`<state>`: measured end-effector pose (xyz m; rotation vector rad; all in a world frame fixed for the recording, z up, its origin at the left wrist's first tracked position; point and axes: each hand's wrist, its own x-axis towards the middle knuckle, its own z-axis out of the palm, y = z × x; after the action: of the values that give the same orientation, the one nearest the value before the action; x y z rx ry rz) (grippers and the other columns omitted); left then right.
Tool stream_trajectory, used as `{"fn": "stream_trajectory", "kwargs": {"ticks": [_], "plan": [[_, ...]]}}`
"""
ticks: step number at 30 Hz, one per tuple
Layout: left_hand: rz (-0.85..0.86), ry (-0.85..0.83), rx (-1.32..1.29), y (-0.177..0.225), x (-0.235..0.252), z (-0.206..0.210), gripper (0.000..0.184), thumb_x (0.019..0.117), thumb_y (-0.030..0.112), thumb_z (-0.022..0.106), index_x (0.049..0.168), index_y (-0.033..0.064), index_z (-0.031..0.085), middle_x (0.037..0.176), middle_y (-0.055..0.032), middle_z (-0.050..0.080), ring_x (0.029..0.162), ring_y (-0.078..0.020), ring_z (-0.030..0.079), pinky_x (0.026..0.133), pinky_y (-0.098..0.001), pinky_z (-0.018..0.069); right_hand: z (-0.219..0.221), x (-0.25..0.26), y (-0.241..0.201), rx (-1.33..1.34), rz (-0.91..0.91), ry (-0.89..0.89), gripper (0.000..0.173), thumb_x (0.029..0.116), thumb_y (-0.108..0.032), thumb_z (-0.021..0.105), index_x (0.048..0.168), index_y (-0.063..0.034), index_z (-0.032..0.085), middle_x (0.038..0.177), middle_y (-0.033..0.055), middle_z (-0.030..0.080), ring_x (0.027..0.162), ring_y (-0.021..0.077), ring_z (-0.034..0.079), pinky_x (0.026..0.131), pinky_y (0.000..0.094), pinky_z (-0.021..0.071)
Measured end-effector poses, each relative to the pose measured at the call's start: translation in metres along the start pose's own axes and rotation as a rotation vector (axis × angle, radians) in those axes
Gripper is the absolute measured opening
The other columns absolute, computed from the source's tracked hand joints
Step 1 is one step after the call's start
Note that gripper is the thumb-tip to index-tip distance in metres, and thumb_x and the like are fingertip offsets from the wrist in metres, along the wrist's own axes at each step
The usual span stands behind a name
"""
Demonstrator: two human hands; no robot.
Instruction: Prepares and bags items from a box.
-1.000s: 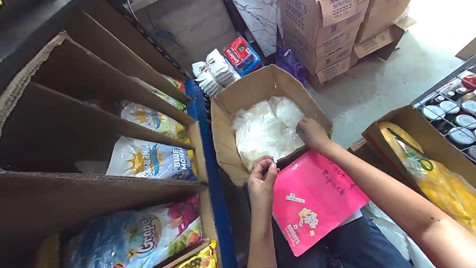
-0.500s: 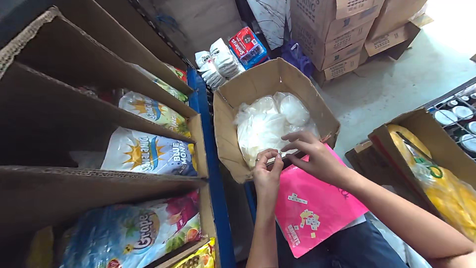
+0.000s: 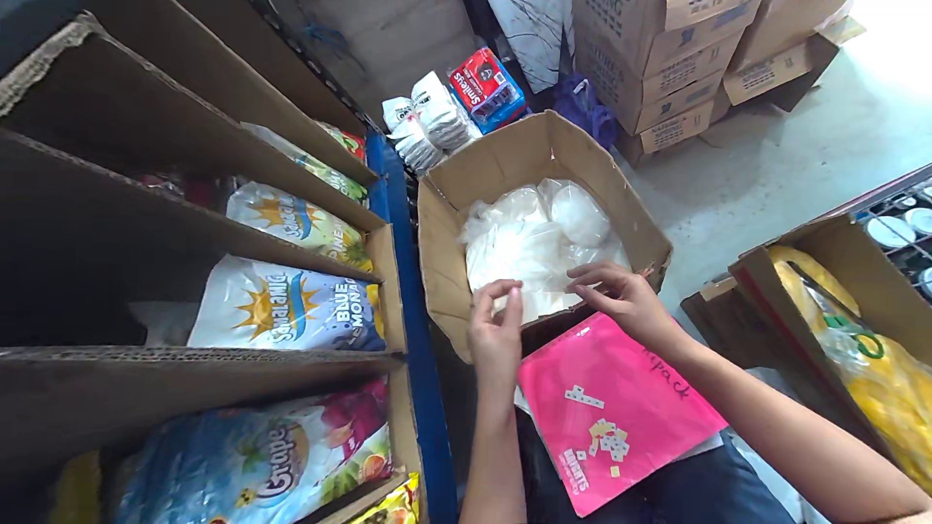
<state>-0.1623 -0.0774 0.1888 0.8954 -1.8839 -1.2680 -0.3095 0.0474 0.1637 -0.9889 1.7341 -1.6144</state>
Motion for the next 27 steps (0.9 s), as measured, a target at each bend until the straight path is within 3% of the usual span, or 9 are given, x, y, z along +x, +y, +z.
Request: {"fn": "stream_trajectory", "kwargs": {"ticks": [5, 10, 14, 18, 20, 22, 24, 27], "plan": [[-0.216, -0.031, 0.197, -0.035, 0.088, -0.015, 0.03, 0.1051, 0.016, 0.056, 0.128, -0.0034, 0.062, 0.127, -0.021, 0.063, 0.113, -0.0274, 0.064, 0.096, -0.0449, 0.053, -0.003, 0.01, 0.014, 0.011, 0.07, 0.034, 0.021, 0.0998, -0.019, 0.062, 0.106, -0.0013, 0.073, 0.127, 0.0114, 0.066, 0.115, 0.0115, 0.063, 0.092, 0.0274, 0.0531], [-0.459, -0.218, 0.441, -0.114, 0.169, -0.007, 0.039, 0.1043, 0.019, 0.056, 0.134, -0.0066, 0.058, 0.129, -0.0294, 0.061, 0.114, -0.0405, 0.062, 0.097, -0.0558, 0.049, -0.014, 0.02, 0.021, -0.003, 0.081, 0.084, 0.022, 0.101, -0.019, 0.06, 0.106, -0.0009, 0.072, 0.126, 0.0111, 0.066, 0.115, 0.0105, 0.063, 0.093, 0.0261, 0.0529], [-0.613, -0.391, 0.799, -0.156, 0.196, 0.009, 0.051, 0.1014, 0.033, 0.061, 0.13, -0.0096, 0.059, 0.13, -0.0341, 0.058, 0.121, -0.0454, 0.059, 0.102, -0.0617, 0.0451, -0.025, 0.023, 0.025, 0.027, 0.075, 0.09, 0.024, 0.1027, -0.018, 0.057, 0.107, -0.001, 0.072, 0.124, 0.0086, 0.067, 0.11, 0.0064, 0.065, 0.09, 0.0217, 0.0545], [-0.633, -0.338, 0.968, -0.181, 0.199, 0.034, 0.077, 0.0965, 0.053, 0.064, 0.138, -0.0109, 0.053, 0.141, -0.0324, 0.054, 0.134, -0.0452, 0.052, 0.108, -0.0621, 0.0414, -0.034, 0.025, 0.023, 0.19, 0.162, 0.091, 0.026, 0.1038, -0.017, 0.052, 0.11, -0.0027, 0.072, 0.118, 0.0021, 0.07, 0.106, 0.0052, 0.065, 0.092, 0.0237, 0.0537], [-0.619, -0.296, 1.021, -0.208, 0.2, 0.041, 0.07, 0.1005, 0.046, 0.06, 0.143, -0.008, 0.048, 0.142, -0.0312, 0.053, 0.134, -0.0452, 0.052, 0.108, -0.0617, 0.0423, -0.037, 0.027, 0.023, 0.289, 0.224, 0.107, 0.024, 0.1037, -0.015, 0.051, 0.11, -0.0032, 0.071, 0.114, 0.0004, 0.071, 0.102, 0.005, 0.066, 0.091, 0.0242, 0.0539], [-0.641, -0.311, 1.053, -0.222, 0.2, 0.045, 0.048, 0.1074, 0.03, 0.047, 0.14, -0.005, 0.053, 0.141, -0.029, 0.055, 0.133, -0.0431, 0.054, 0.106, -0.0599, 0.0444, -0.042, 0.027, 0.023, 0.343, 0.266, 0.128, 0.023, 0.1034, -0.014, 0.052, 0.11, -0.0035, 0.071, 0.111, -0.0005, 0.072, 0.098, 0.0047, 0.066, 0.089, 0.0241, 0.0541], [-0.66, -0.339, 0.999, -0.214, 0.199, 0.041, 0.042, 0.1091, 0.022, 0.04, 0.134, -0.0055, 0.058, 0.139, -0.0289, 0.057, 0.133, -0.0419, 0.054, 0.107, -0.059, 0.0437, -0.044, 0.027, 0.022, 0.38, 0.298, 0.141, 0.022, 0.103, -0.013, 0.053, 0.109, -0.0039, 0.072, 0.108, -0.001, 0.072, 0.096, 0.0046, 0.067, 0.087, 0.0228, 0.0542], [-0.67, -0.363, 0.875, -0.2, 0.207, 0.026, 0.042, 0.1096, 0.021, 0.04, 0.134, -0.0079, 0.057, 0.14, -0.0313, 0.055, 0.134, -0.0426, 0.052, 0.109, -0.0583, 0.0409, -0.046, 0.026, 0.019, 0.408, 0.312, 0.133, 0.02, 0.1025, -0.012, 0.054, 0.108, -0.0043, 0.072, 0.108, -0.0012, 0.073, 0.096, 0.0047, 0.067, 0.087, 0.0226, 0.0543]]}}
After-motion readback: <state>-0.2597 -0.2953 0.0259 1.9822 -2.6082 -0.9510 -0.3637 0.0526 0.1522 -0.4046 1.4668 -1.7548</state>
